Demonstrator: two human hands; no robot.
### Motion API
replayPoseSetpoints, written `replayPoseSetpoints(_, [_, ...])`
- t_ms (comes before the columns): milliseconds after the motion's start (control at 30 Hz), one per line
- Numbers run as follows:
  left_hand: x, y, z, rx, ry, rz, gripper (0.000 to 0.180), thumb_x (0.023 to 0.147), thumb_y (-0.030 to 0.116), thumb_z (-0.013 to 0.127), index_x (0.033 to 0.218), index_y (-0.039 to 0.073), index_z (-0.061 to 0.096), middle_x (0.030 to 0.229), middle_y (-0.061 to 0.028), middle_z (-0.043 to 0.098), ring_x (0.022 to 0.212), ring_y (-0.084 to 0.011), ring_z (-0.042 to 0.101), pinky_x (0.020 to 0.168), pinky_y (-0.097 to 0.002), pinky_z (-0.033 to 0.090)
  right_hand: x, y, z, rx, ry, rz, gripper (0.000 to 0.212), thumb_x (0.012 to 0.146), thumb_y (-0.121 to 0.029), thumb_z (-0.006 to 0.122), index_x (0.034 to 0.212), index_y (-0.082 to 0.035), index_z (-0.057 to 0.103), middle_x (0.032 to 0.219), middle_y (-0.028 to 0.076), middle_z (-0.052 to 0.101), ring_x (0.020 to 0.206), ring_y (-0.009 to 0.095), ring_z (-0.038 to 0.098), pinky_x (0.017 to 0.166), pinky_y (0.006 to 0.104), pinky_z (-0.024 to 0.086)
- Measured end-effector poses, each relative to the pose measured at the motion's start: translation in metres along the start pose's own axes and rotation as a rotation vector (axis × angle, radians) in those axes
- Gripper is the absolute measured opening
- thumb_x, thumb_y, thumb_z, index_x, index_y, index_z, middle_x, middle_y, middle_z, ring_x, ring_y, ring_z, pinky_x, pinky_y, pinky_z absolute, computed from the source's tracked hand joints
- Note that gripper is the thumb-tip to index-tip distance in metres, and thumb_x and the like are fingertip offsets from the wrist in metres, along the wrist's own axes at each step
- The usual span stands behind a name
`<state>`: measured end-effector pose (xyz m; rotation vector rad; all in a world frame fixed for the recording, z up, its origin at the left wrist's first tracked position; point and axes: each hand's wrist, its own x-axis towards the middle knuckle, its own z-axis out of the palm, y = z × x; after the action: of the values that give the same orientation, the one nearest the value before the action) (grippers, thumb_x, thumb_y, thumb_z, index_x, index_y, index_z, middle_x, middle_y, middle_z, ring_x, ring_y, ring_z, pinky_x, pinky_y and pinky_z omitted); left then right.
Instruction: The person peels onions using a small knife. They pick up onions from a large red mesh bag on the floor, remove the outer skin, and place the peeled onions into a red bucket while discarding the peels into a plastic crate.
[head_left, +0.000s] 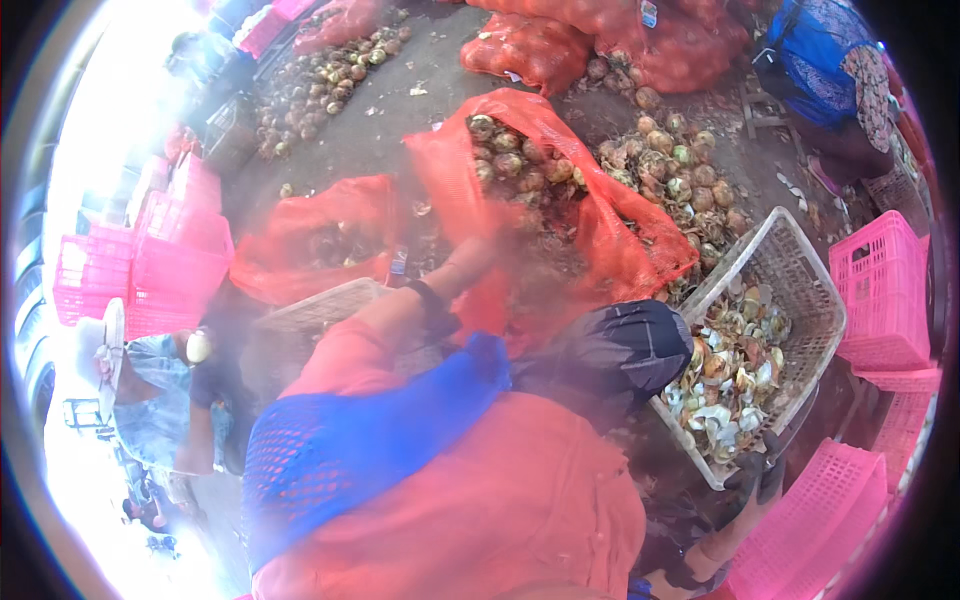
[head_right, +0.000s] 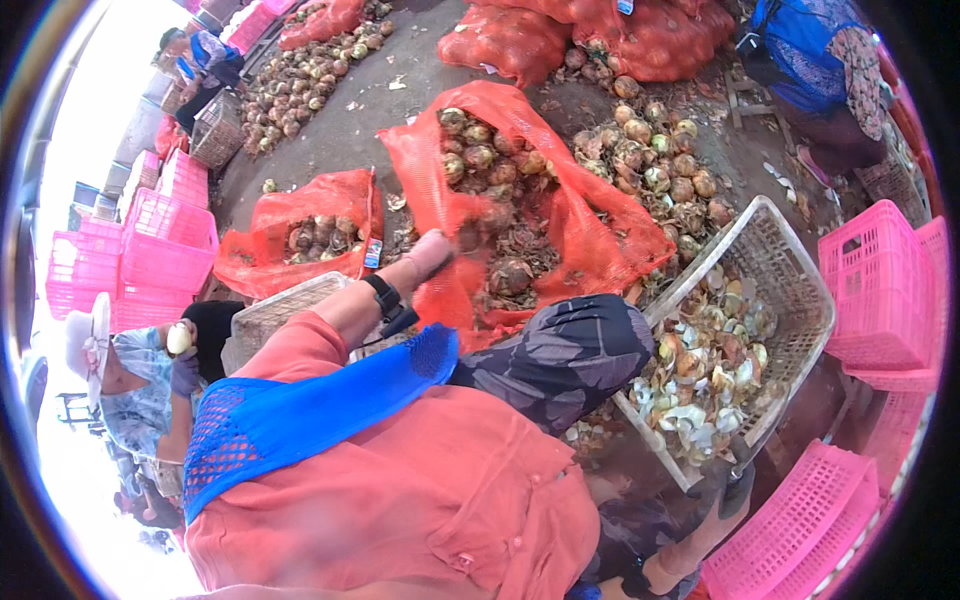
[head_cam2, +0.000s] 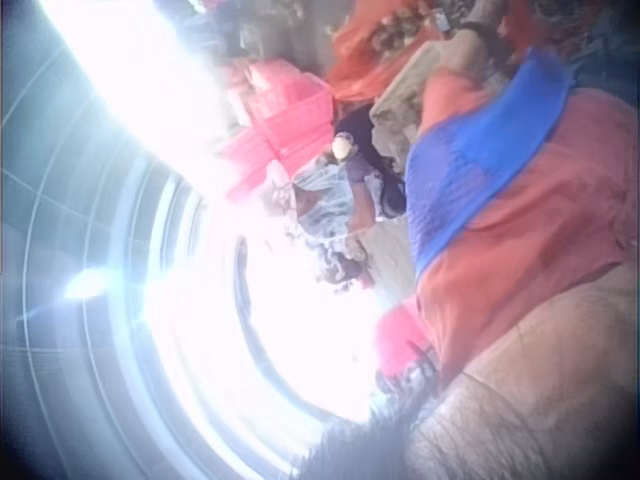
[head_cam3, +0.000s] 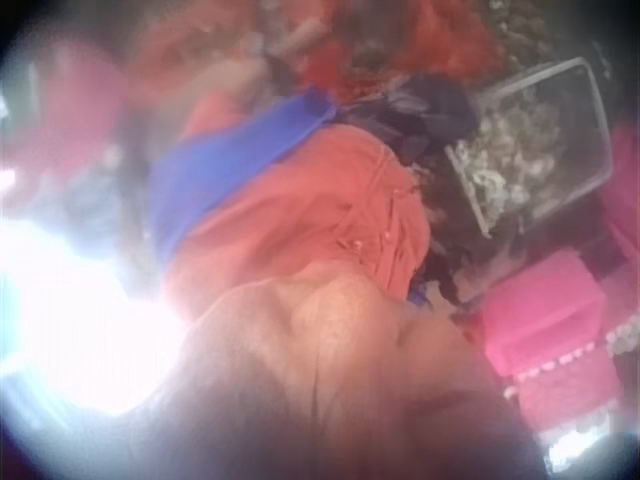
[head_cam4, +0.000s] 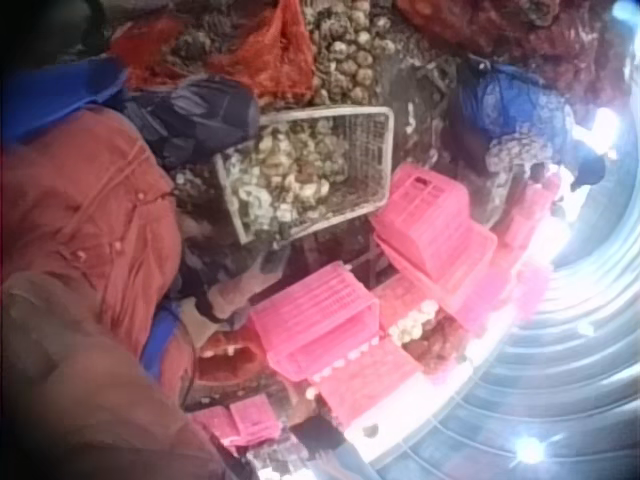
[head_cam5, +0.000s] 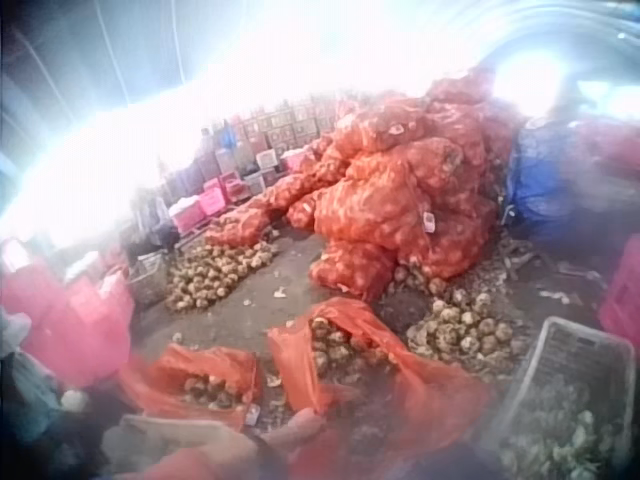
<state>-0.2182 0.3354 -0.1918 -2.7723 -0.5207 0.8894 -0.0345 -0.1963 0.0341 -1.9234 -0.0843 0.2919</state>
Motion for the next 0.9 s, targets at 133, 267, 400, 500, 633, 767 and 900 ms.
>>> replayPoseSetpoints(133, [-0.063, 0.055, -0.106, -0.950, 0.185, -0.174, 0.036, 0.088, 0.035, 0.056, 0.089, 0.002, 0.069, 0.080, -0.0195, 0.068, 0.071, -0.0328, 0.069, 0.064, -0.0436, 0.055, -0.013, -0.019, 0.001, -0.054, -0.025, -0.029, 0.049, 0.090, -0.026, 0.060, 0.128, 0.004, 0.052, 0.076, 0.002, 0.056, 0.055, 0.006, 0.047, 0.051, 0.0190, 0.034])
replayPoseSetpoints(267, [-0.124, 0.081, -0.137, -0.967, 0.032, 0.053, 0.026, 0.087, 0.026, 0.064, 0.093, 0.002, 0.070, 0.089, -0.0192, 0.069, 0.085, -0.0314, 0.068, 0.079, -0.0426, 0.051, -0.012, -0.031, 0.021, 0.046, -0.005, -0.052, 0.052, 0.089, -0.029, 0.063, 0.128, 0.002, 0.053, 0.079, 0.004, 0.059, 0.053, 0.006, 0.048, 0.048, 0.0180, 0.032])
replayPoseSetpoints(400, [-0.086, 0.031, 0.041, -2.129, -0.003, -0.353, 0.028, 0.083, -0.009, 0.052, 0.104, -0.002, 0.068, 0.094, -0.0092, 0.071, 0.082, -0.0192, 0.068, 0.070, -0.0366, 0.055, 0.009, -0.022, 0.039, -0.021, 0.007, -0.033, 0.051, 0.087, -0.026, 0.064, 0.127, 0.003, 0.054, 0.078, 0.002, 0.058, 0.053, 0.005, 0.046, 0.048, 0.0187, 0.031])
replayPoseSetpoints(500, [-0.094, 0.022, 0.088, -1.969, -0.090, -0.525, 0.033, 0.092, 0.003, 0.044, 0.121, 0.001, 0.059, 0.104, -0.0184, 0.065, 0.090, -0.0285, 0.067, 0.072, -0.0462, 0.055, 0.016, -0.007, 0.040, -0.032, -0.027, 0.004, 0.051, 0.086, -0.026, 0.063, 0.126, 0.004, 0.054, 0.077, 0.002, 0.057, 0.053, 0.005, 0.044, 0.050, 0.0196, 0.031])
replayPoseSetpoints(633, [-0.089, 0.018, 0.115, -2.106, -0.150, -0.589, 0.040, 0.081, 0.005, 0.061, 0.121, 0.001, 0.059, 0.104, -0.0130, 0.067, 0.091, -0.0258, 0.066, 0.078, -0.0413, 0.054, 0.015, -0.008, 0.043, -0.071, 0.050, -0.003, 0.050, 0.087, -0.028, 0.062, 0.125, 0.004, 0.055, 0.076, 0.003, 0.057, 0.053, 0.006, 0.043, 0.051, 0.0195, 0.030])
replayPoseSetpoints(767, [-0.078, -0.003, 0.111, -1.858, 0.271, -0.567, 0.057, 0.072, 0.010, 0.076, 0.125, 0.001, 0.056, 0.112, -0.0120, 0.065, 0.100, -0.0271, 0.063, 0.088, -0.0395, 0.050, 0.023, -0.005, 0.047, -0.083, 0.042, -0.001, 0.048, 0.089, -0.027, 0.061, 0.125, 0.004, 0.054, 0.076, 0.005, 0.057, 0.054, 0.006, 0.044, 0.051, 0.0198, 0.031])
replayPoseSetpoints(900, [-0.080, 0.009, -0.030, -0.986, 0.811, -0.421, 0.072, 0.072, 0.014, 0.075, 0.137, 0.004, 0.045, 0.129, -0.0200, 0.054, 0.119, -0.0347, 0.053, 0.104, -0.0436, 0.042, 0.027, 0.005, 0.050, -0.011, 0.015, 0.035, 0.045, 0.090, -0.023, 0.061, 0.126, 0.002, 0.053, 0.079, 0.005, 0.058, 0.054, 0.006, 0.045, 0.051, 0.0198, 0.033])
